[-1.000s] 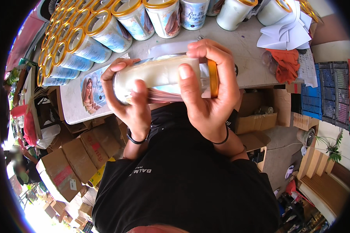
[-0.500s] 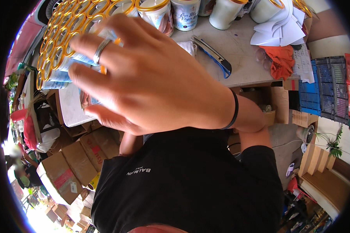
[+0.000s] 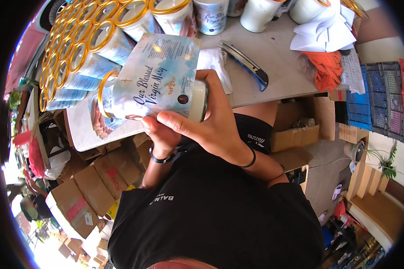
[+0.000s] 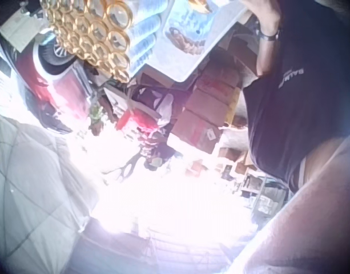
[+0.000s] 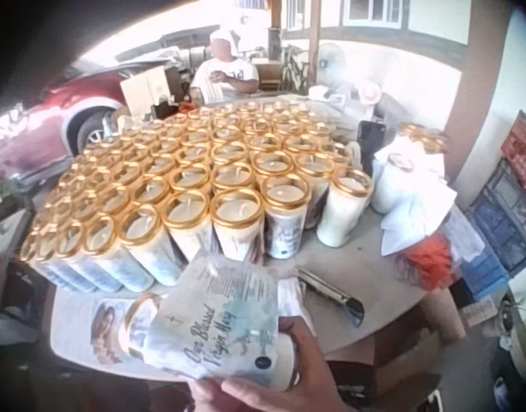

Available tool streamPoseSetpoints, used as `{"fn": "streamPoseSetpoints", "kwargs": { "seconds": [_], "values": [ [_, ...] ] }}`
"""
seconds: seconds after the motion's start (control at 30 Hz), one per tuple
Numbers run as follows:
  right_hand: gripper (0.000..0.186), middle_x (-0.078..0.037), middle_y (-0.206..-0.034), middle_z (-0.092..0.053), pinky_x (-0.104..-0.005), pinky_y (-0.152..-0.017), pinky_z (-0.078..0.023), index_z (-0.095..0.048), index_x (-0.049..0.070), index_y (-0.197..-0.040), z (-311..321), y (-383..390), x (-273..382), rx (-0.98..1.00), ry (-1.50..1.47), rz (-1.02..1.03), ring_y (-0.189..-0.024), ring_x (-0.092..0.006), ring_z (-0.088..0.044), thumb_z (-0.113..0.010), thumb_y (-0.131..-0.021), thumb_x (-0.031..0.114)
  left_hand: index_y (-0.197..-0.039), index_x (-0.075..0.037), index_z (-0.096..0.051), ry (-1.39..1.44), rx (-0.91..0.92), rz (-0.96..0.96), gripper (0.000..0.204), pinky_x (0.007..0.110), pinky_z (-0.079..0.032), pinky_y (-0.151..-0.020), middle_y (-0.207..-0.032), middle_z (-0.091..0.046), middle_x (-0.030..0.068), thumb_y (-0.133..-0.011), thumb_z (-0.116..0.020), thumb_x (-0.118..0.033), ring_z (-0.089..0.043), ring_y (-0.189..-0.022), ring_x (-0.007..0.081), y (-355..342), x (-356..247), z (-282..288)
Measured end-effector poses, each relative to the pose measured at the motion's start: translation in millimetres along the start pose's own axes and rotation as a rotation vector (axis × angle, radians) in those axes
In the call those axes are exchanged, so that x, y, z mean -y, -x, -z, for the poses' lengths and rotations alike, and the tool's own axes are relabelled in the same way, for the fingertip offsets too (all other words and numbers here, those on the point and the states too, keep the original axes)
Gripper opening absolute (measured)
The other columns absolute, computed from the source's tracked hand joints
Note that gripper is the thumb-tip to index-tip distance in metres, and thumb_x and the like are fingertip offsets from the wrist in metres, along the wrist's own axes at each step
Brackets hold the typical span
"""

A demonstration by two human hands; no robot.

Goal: The person applies printed labels to cylindrical glass candle jars. They peel the backing from each label, wrap it around the jar, and smooth it into place. Finished jars are set aside on the table.

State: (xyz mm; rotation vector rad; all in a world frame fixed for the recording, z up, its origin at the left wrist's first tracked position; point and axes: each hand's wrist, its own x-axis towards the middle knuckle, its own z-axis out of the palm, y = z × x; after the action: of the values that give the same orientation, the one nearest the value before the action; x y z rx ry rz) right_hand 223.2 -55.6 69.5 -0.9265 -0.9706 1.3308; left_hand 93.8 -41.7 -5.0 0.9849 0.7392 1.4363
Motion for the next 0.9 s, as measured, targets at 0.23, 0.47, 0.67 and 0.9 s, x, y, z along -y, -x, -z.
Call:
{"fn": "streamPoseSetpoints", "kwargs": {
  "seconds": [0.23, 0.47, 0.67, 0.9],
  "values": [
    [0.082, -0.012, -0.122, -0.059, -0.032, -0.096, -0.053, -0.042, -0.001, -0.135, 22.0, -11.4, 8.6, 0.1, 0.221, 0.13, -0.113, -0.0176, -0.062, -0.094, -0.073, 0.011, -0.157, 0.0, -0.029, 0.165, -0.075, 0.045, 0.105, 0.05, -0.037, -0.117, -0.152, -0.044, 0.0172, -0.08, -0.083, -0.046, -0.044, -0.142, 0.0317, -22.4, -41.3, 33.1],
    [0.078, -0.01, -0.121, -0.057, -0.031, -0.095, -0.052, -0.045, -0.001, -0.136, 19.9, -15.8, 5.5, 0.023, 0.182, 0.144, -0.111, -0.016, -0.061, -0.092, -0.074, 0.01, -0.142, 0.002, -0.043, -0.312, 0.019, 0.118, 0.096, 0.037, -0.049, -0.103, -0.127, -0.061, 0.0129, -0.07, -0.095, -0.032, -0.061, -0.118, 0.0223, -26.2, -66.6, 34.5],
    [0.059, -0.009, -0.113, -0.06, -0.0286, -0.09, -0.052, -0.048, 0.001, -0.129, 13.4, -15.5, 6.5, -0.094, 0.081, 0.088, -0.104, -0.0126, -0.062, -0.084, -0.084, 0.011, -0.139, 0.0, -0.037, -0.33, 0.039, -0.007, 0.1, 0.039, -0.051, -0.099, -0.125, -0.058, 0.0155, -0.066, -0.099, -0.031, -0.061, -0.115, 0.0238, -24.4, -60.9, 26.3],
    [0.038, -0.005, -0.104, -0.062, -0.0231, -0.076, -0.05, -0.055, 0.002, -0.115, 16.9, -27.2, -0.5, -0.146, -0.006, 0.054, -0.09, -0.0067, -0.059, -0.08, -0.09, 0.015, -0.135, 0.001, -0.036, -0.584, 0.047, -0.269, 0.106, 0.038, -0.055, -0.093, -0.12, -0.054, 0.0129, -0.059, -0.103, -0.032, -0.063, -0.11, 0.0242, -16.0, -54.0, 27.3]
  ]
}}
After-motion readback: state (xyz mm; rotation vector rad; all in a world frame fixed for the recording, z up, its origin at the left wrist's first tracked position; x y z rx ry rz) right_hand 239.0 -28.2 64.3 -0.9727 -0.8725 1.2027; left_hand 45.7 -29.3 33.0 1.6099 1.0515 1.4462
